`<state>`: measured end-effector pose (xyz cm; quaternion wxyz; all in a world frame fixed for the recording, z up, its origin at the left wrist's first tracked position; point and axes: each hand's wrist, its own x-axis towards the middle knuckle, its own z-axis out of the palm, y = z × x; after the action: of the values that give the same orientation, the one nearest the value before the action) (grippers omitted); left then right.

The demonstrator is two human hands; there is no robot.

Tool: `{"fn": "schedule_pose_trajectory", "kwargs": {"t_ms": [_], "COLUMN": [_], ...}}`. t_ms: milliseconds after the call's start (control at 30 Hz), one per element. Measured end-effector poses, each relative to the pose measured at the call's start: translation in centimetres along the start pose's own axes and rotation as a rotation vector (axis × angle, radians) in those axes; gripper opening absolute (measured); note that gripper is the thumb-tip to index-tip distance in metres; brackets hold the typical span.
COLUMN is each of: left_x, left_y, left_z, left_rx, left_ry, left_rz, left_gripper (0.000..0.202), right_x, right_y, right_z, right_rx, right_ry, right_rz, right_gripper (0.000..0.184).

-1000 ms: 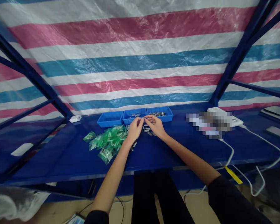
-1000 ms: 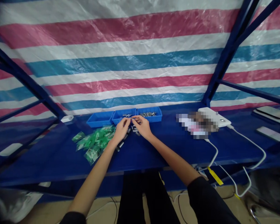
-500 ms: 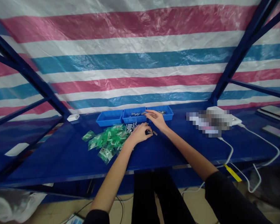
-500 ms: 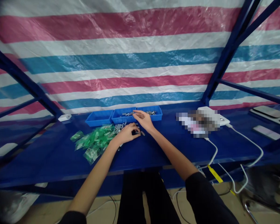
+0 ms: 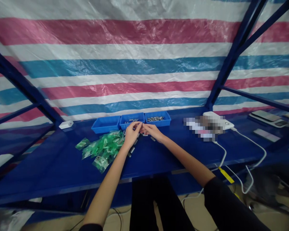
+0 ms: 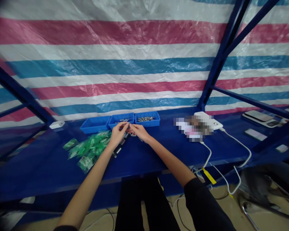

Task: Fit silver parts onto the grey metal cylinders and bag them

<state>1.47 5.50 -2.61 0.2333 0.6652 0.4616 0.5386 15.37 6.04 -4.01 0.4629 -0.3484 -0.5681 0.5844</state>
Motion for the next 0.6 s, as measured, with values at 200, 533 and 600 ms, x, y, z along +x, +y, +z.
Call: {"fn": "schedule_pose_trajectory", "kwargs": {"t_ms": [200, 533, 600], "left_x": [0.1, -0.3, -0.5], "left_y": [-0.2, 0.8, 1.0], "left_z": [0.2, 0.2, 0.2], "left_rx": [-0.097, 0.042, 0.108], "left_ry": [-0.008, -0.013, -0.055], "left_rz": [-0.062, -0.017, 0.018], "left_gripper": [0.027, 0.021, 0.021], "right_x": [-0.3, -0.3, -0.2], "right_y": [0.0, -1.4, -1.3], "right_z": [0.7, 0.4, 0.3], "right_rx": [0.078, 0.071, 0.064], "right_ry": [0.117, 0.295, 0.319], "right_rz": [-0.027, -0.111, -0.133], "right_gripper": [0.028, 0.027, 0.027]}}
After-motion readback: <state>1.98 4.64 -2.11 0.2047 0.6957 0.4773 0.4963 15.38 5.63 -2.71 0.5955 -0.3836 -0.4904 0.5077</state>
